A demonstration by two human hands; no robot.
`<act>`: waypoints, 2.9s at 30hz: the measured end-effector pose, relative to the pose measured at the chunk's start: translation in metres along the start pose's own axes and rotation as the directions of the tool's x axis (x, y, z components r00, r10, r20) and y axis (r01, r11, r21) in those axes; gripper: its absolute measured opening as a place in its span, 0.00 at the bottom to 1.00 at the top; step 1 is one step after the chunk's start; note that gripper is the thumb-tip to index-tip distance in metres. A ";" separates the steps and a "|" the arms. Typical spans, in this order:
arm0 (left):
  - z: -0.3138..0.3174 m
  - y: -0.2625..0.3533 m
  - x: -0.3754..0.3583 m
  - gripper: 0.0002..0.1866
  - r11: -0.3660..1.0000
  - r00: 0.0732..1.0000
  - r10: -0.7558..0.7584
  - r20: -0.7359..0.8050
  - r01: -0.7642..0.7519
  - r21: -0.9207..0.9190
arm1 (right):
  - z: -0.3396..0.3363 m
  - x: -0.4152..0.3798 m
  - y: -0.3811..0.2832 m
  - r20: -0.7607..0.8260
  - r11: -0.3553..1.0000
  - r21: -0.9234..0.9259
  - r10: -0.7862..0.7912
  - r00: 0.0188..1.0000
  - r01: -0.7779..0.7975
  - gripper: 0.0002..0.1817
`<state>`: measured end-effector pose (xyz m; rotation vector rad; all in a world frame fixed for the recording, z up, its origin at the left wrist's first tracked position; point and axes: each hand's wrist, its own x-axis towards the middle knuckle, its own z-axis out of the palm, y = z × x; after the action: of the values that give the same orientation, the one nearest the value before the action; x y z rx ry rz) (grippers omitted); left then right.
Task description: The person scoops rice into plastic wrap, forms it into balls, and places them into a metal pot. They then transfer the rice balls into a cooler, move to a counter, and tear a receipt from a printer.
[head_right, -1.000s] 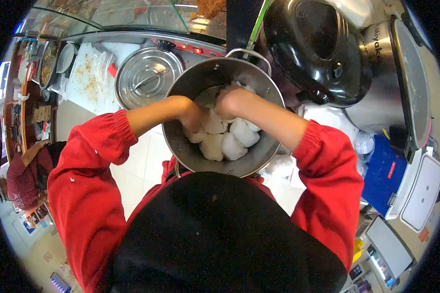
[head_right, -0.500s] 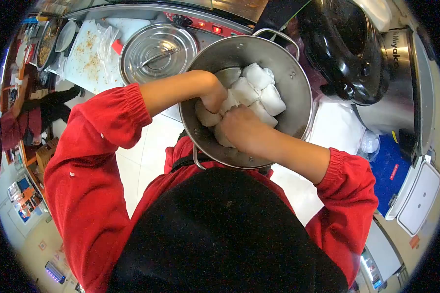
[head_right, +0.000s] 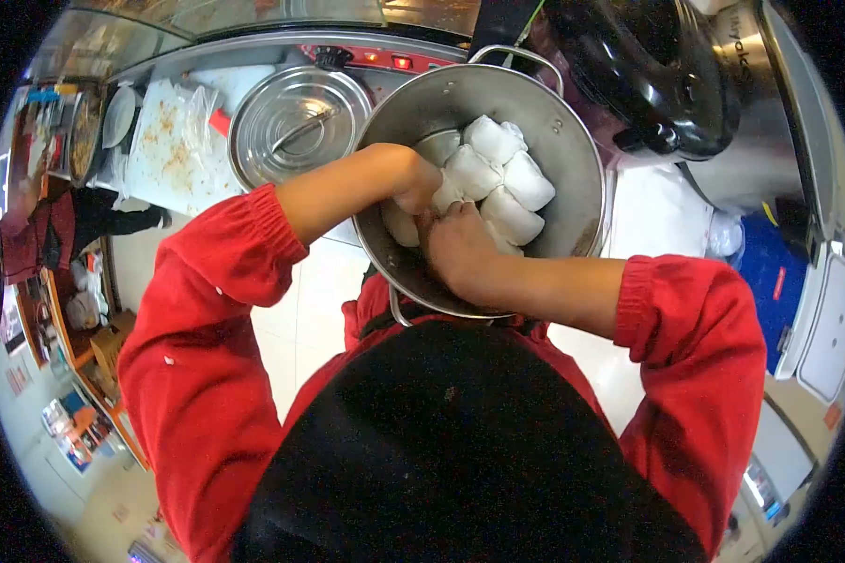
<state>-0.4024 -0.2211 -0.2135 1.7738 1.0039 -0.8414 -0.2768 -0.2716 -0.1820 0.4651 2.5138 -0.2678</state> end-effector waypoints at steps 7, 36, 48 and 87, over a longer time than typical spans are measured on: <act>0.002 -0.002 0.004 0.26 0.998 0.998 0.025 -0.054 -0.028 -0.054 | -0.006 -0.017 0.022 -0.189 0.917 0.324 -0.181 0.965 0.235 0.21; 0.000 -0.001 0.002 0.33 0.995 0.999 0.024 -0.041 -0.028 -0.097 | -0.042 -0.024 0.044 0.089 0.749 0.652 -0.234 0.968 0.121 0.20; 0.004 -0.001 -0.003 0.36 0.997 0.999 -0.009 -0.040 0.006 -0.081 | -0.002 0.004 0.021 0.197 0.953 0.289 -0.155 0.968 0.094 0.10; 0.029 -0.002 -0.004 0.50 0.842 0.975 -0.191 0.115 0.223 -0.491 | 0.002 -0.066 0.098 -0.404 0.198 0.886 0.772 0.490 0.419 0.21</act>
<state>-0.4096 -0.2484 -0.2212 1.2014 1.2583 -0.6779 -0.1868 -0.2003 -0.1552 1.9585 2.6013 -2.1680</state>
